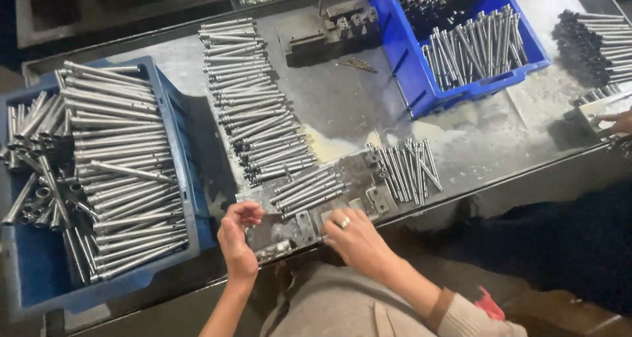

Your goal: The person is picking up long metal tubes from a storage bin and inserting them into a specialized metal fixture on a workbench.

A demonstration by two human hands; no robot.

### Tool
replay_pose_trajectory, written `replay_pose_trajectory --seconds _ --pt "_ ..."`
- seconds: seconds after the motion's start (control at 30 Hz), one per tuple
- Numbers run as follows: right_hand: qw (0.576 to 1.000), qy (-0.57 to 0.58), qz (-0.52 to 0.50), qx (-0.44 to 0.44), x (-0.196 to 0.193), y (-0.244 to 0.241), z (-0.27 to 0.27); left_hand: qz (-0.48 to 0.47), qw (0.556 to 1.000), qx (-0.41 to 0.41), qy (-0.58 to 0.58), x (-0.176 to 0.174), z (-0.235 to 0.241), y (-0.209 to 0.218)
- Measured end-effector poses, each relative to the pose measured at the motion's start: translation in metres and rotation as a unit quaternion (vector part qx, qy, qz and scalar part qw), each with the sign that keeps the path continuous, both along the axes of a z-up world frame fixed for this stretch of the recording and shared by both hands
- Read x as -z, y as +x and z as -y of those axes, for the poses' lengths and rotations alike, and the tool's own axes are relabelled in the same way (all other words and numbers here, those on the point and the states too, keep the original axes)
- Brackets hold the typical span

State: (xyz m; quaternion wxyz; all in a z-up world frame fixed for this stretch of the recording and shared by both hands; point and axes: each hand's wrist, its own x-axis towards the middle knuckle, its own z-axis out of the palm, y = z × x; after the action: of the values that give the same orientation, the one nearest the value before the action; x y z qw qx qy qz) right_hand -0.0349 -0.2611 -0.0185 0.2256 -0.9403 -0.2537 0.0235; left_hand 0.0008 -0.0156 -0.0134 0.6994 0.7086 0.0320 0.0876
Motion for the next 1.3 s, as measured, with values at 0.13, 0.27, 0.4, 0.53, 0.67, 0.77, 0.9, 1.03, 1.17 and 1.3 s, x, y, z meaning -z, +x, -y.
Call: replay_pose_trajectory --seconds 0.13,0.27,0.4,0.53,0.67,0.77,0.9,1.03,1.17,1.3 --pt "0.989 0.136 -0.024 0.06 -0.011 -0.018 0.059 -0.02 0.999 -0.04 0.031 0.002 0.005 -0.001" --pt "0.922 0.005 0.169 0.35 0.077 0.052 0.186 0.026 0.998 -0.065 0.002 0.01 0.007 -0.001" --pt "0.891 -0.028 -0.029 0.452 0.056 0.058 0.199 0.045 0.998 -0.029 -0.032 -0.008 0.009 -0.006" --pt "0.909 0.189 0.117 0.353 -0.079 0.073 0.022 0.024 0.999 -0.038 -0.003 -0.028 0.005 -0.004" --pt "0.984 0.175 -0.032 0.012 -0.133 0.096 -0.148 0.041 0.994 -0.082 -0.052 -0.003 0.004 -0.001" --pt "0.978 0.095 -0.023 -0.184 -0.089 0.164 -0.244 0.031 0.989 -0.112 -0.094 -0.002 0.001 -0.003" --pt "0.97 0.048 0.078 -0.224 -0.055 0.222 -0.309 0.036 0.987 -0.127 -0.093 -0.028 -0.008 -0.022" --pt "0.971 0.046 0.062 -0.226 -0.058 0.214 -0.31 0.022 0.982 -0.132 -0.13 -0.027 -0.023 -0.057" --pt "0.977 0.049 0.047 -0.202 -0.054 0.213 -0.312 -0.025 0.983 -0.096 -0.155 -0.029 -0.038 -0.061" --pt "0.985 0.019 -0.062 -0.162 -0.082 0.191 -0.311 0.011 0.984 -0.085 -0.154 -0.038 -0.044 -0.059"
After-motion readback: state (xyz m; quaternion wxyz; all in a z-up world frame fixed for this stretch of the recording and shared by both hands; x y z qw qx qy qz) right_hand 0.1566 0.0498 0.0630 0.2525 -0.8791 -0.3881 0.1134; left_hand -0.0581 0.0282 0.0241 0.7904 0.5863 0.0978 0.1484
